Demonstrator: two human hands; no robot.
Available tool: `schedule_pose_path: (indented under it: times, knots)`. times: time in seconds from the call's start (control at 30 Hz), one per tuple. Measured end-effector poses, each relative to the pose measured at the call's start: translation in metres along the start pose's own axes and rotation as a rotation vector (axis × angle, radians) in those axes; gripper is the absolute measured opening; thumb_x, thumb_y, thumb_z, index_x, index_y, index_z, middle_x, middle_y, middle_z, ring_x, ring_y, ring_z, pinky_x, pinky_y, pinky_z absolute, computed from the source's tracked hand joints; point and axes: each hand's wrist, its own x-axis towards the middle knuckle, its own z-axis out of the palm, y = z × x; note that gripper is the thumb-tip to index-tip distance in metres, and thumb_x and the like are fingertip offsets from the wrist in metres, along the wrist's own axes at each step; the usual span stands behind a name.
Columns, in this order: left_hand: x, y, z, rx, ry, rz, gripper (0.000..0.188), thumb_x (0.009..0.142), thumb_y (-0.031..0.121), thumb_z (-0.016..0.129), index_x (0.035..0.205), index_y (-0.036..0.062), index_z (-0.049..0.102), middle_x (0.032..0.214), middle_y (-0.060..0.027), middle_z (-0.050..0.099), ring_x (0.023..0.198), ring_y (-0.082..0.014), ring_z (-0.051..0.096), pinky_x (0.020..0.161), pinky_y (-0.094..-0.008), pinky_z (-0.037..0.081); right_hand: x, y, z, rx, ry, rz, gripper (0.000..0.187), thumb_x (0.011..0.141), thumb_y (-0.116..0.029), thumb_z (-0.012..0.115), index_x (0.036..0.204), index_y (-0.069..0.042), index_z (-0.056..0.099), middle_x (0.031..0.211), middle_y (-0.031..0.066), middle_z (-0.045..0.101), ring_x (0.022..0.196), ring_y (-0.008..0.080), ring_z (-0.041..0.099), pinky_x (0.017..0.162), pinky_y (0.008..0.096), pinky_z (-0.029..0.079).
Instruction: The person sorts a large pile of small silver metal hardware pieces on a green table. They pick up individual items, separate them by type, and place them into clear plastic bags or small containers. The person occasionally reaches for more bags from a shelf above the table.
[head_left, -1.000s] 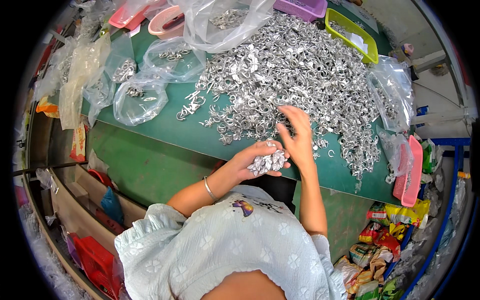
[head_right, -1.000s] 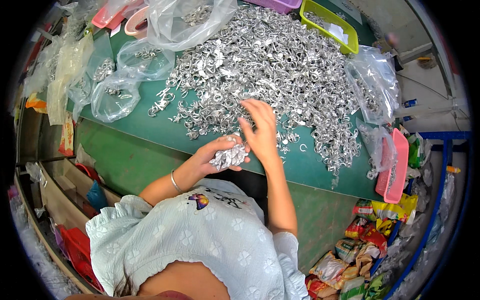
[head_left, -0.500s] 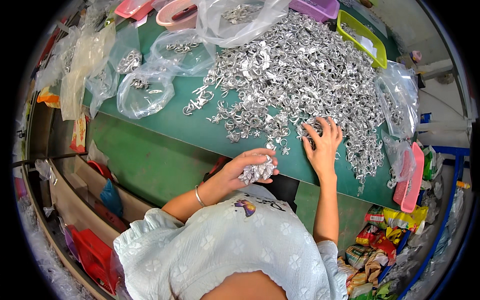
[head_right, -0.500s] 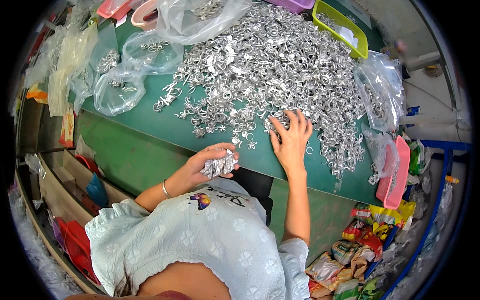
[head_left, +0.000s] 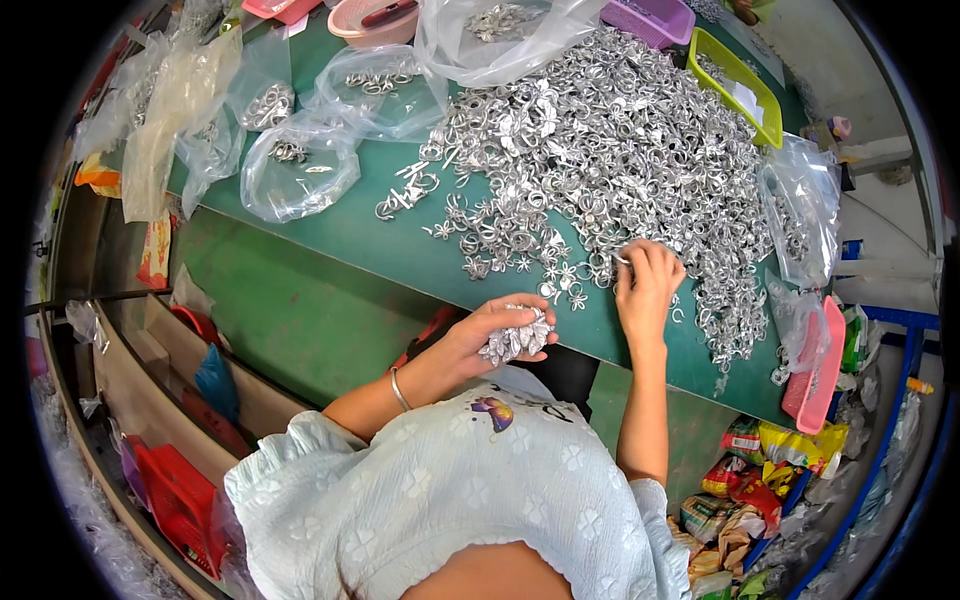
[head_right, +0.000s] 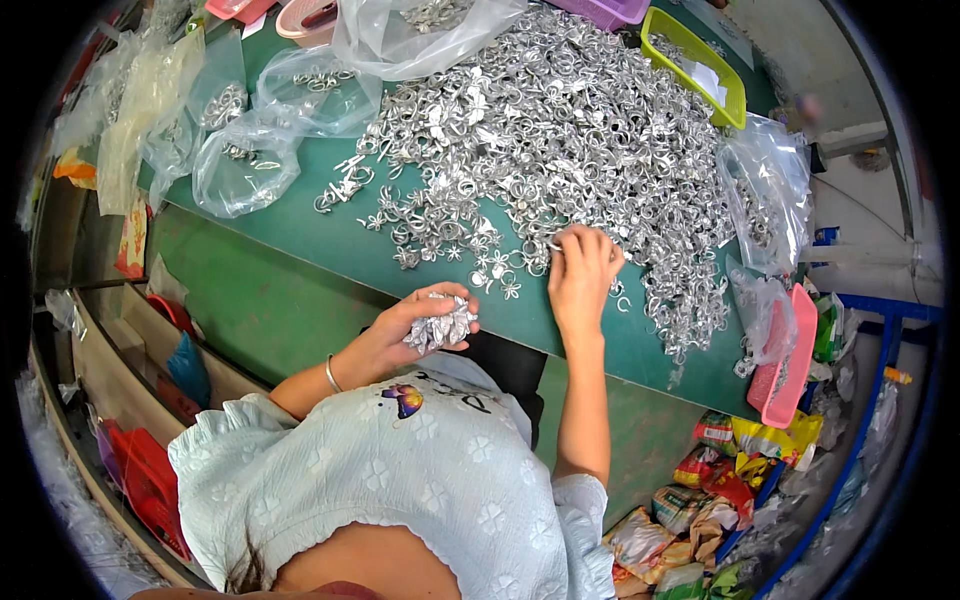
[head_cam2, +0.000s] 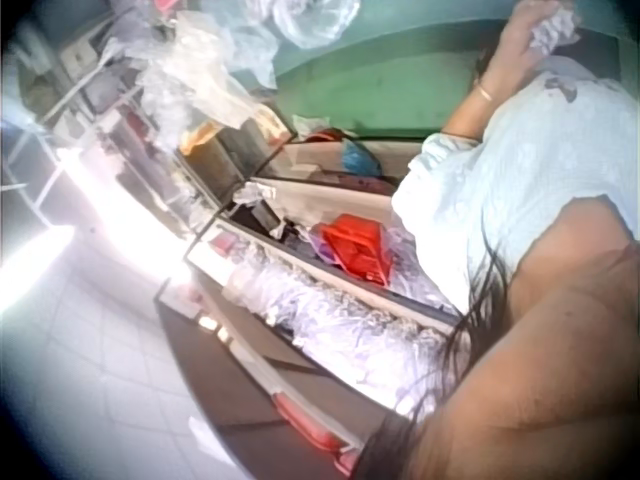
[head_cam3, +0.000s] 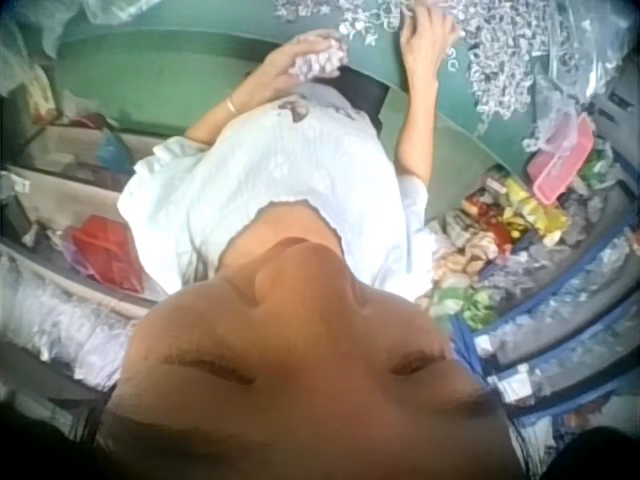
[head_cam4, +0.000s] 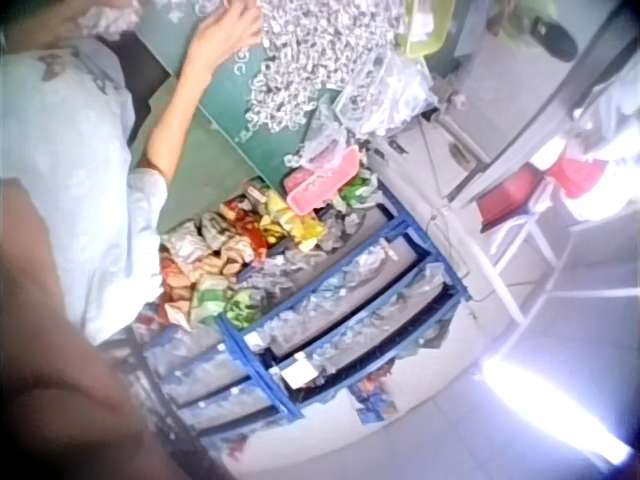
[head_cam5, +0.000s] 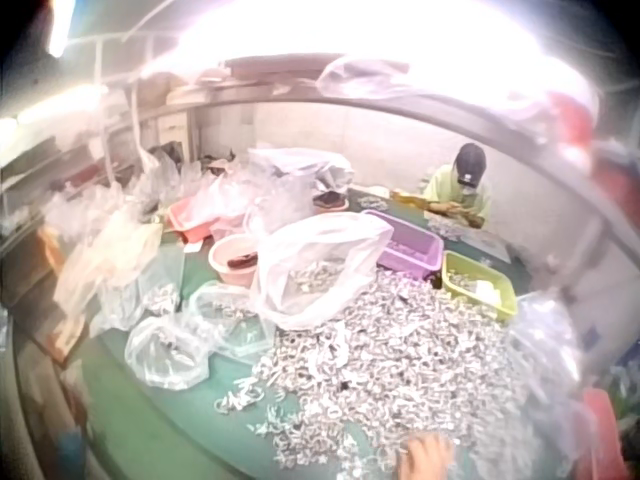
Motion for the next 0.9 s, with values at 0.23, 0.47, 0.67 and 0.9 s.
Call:
schedule_pose_path:
  times: [0.23, 0.47, 0.67, 0.9]
  knots:
    - [0.001, -0.002, -0.001, -0.025, -0.010, -0.013, 0.023, 0.084, 0.013, 0.060, 0.107, 0.0084, 0.057, 0.100, -0.0069, 0.060, 0.093, -0.0213, 0.061, 0.075, -0.0376, 0.055, 0.005, -0.007, -0.009, 0.300, 0.173, 0.195, 0.010, 0.080, -0.005, 0.060, 0.089, 0.000, 0.058, 0.095, 0.0122, 0.060, 0.096, 0.0272, 0.053, 0.088, 0.0382, 0.033]
    - [-0.004, -0.001, -0.005, -0.019, 0.024, 0.005, 0.023, 0.084, 0.015, 0.059, 0.107, 0.0084, 0.056, 0.101, -0.0074, 0.060, 0.093, -0.0213, 0.062, 0.075, -0.0371, 0.055, 0.017, -0.031, -0.013, -0.002, 0.077, 0.064, 0.031, 0.075, -0.011, 0.065, 0.104, -0.003, 0.057, 0.114, 0.0140, 0.053, 0.107, 0.0302, 0.048, 0.090, 0.0411, 0.034]
    - [-0.007, 0.000, -0.002, 0.040, -0.002, -0.032, 0.021, 0.084, 0.014, 0.059, 0.103, 0.0053, 0.056, 0.099, -0.0110, 0.057, 0.089, -0.0231, 0.062, 0.069, -0.0343, 0.058, 0.030, -0.074, 0.022, 0.324, -0.307, -0.393, 0.047, 0.072, -0.023, 0.069, 0.116, -0.015, 0.055, 0.125, 0.0066, 0.048, 0.123, 0.0293, 0.037, 0.099, 0.0485, 0.028]
    - [-0.012, 0.002, -0.007, 0.046, -0.041, -0.032, 0.019, 0.086, 0.014, 0.057, 0.103, 0.0064, 0.057, 0.098, -0.0082, 0.060, 0.090, -0.0220, 0.062, 0.071, -0.0354, 0.056, 0.009, -0.024, 0.021, 0.004, -0.135, -0.269, 0.022, 0.072, -0.011, 0.065, 0.092, -0.009, 0.056, 0.114, 0.0083, 0.051, 0.118, 0.0277, 0.041, 0.096, 0.0484, 0.028]
